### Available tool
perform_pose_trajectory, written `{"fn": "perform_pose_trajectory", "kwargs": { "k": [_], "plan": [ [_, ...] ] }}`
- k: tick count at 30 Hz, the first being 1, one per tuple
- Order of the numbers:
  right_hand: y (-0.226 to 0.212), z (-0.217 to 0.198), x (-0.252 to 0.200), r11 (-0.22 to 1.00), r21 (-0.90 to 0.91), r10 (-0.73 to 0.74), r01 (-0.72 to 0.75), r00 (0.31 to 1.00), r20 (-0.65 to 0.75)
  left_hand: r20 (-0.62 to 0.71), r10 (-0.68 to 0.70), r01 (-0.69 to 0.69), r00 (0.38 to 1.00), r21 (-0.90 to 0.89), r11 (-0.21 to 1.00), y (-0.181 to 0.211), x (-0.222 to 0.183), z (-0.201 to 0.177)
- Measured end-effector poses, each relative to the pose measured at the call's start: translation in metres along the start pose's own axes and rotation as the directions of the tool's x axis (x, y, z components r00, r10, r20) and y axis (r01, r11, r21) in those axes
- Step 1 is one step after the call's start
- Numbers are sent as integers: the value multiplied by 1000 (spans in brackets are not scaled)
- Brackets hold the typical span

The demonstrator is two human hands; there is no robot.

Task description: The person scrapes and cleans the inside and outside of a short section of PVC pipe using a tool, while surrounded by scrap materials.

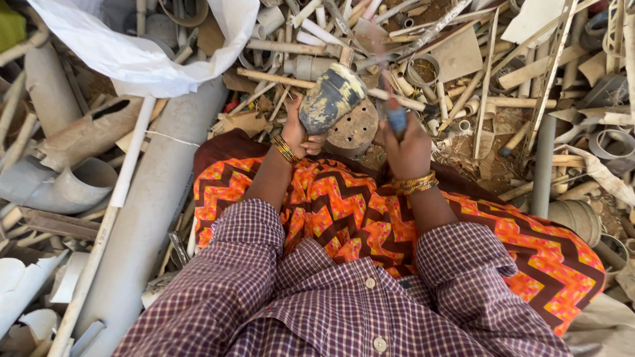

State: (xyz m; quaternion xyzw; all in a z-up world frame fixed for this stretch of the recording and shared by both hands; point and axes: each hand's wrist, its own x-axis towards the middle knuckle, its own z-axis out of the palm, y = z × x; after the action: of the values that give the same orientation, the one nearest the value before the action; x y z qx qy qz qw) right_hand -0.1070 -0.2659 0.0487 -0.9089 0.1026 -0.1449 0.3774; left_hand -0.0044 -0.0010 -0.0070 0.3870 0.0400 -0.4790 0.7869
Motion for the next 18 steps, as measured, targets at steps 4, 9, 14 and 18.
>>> {"fn": "perform_pose_trajectory", "kwargs": {
  "k": [4,9,14,18],
  "plan": [
    [3,-7,3,978,203,42,-43,999,7,54,-65,56,996,158,986,-6,8,-1],
    [2,-8,8,916,311,204,-254,961,186,120,-244,213,962,226,951,-12,11,-8],
    [7,-5,8,807,481,245,-344,935,258,-102,-208,228,973,269,936,-18,25,-16],
    [12,-1,7,789,457,357,-410,912,202,-508,322,185,799,717,672,-26,32,-5]
  ]
}}
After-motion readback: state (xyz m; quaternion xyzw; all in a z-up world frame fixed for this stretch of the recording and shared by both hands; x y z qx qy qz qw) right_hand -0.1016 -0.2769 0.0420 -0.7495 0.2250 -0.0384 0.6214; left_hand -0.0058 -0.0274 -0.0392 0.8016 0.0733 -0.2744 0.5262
